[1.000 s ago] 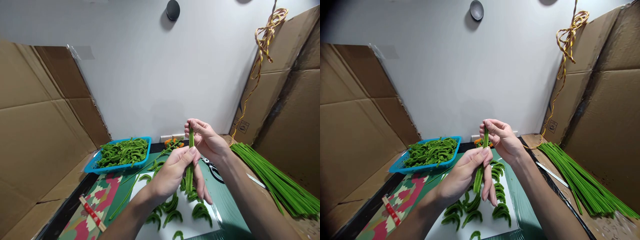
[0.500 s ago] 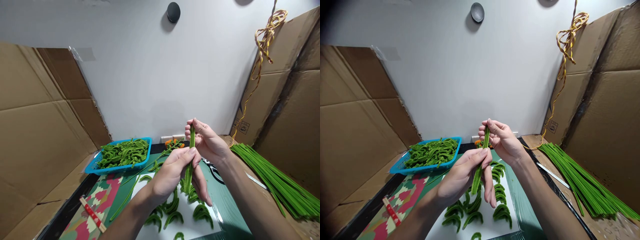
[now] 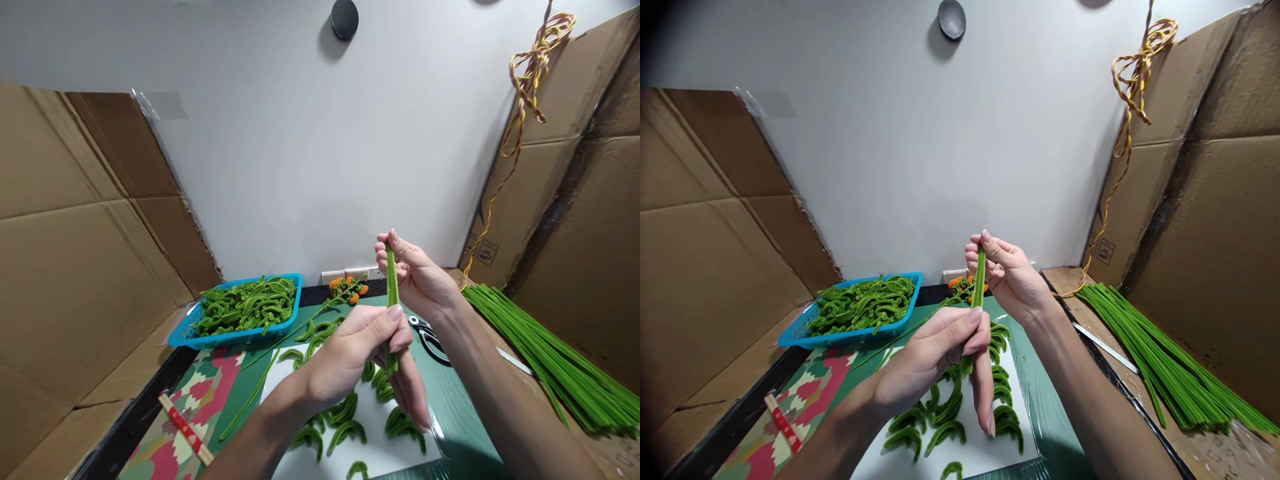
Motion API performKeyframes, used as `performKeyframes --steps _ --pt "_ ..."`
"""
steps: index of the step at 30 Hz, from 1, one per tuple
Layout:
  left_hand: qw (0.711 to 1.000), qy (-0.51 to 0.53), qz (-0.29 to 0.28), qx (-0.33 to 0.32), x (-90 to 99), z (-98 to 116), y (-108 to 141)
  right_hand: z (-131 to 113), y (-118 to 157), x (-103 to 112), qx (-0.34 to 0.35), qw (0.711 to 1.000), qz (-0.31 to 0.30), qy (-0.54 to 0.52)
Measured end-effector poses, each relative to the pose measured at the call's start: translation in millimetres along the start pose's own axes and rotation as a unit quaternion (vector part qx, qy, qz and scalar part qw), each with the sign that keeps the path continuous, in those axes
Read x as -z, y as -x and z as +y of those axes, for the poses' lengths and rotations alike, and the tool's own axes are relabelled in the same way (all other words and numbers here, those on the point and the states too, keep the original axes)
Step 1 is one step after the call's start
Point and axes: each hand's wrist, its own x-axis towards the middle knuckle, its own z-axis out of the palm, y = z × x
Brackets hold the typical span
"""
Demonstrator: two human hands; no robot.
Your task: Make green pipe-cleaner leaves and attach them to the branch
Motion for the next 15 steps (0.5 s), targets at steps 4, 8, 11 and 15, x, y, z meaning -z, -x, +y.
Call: performKeyframes --steps 4,8,11,15 --pt "0.999 0.011 -0.025 0.018 -0.7 -4.8 -0.9 -2.9 -0.1 4.0 0.01 1.0 0.003 0.014" --pt "0.997 0.009 -0.054 0.045 -0.5 -3.8 -1.0 -4.4 1.7 2.6 -0.008 1.0 -0.012 0.02" --pt "0.998 -0.028 -0.039 0.051 1.2 0.3 -0.1 -5.1 2.9 -0.7 -0.014 0.999 -0.021 0.02" --pt "0.996 -0.063 -0.012 0.062 3.8 2.6 1.0 -4.8 2.9 -1.2 0.001 0.999 -0.017 0.035"
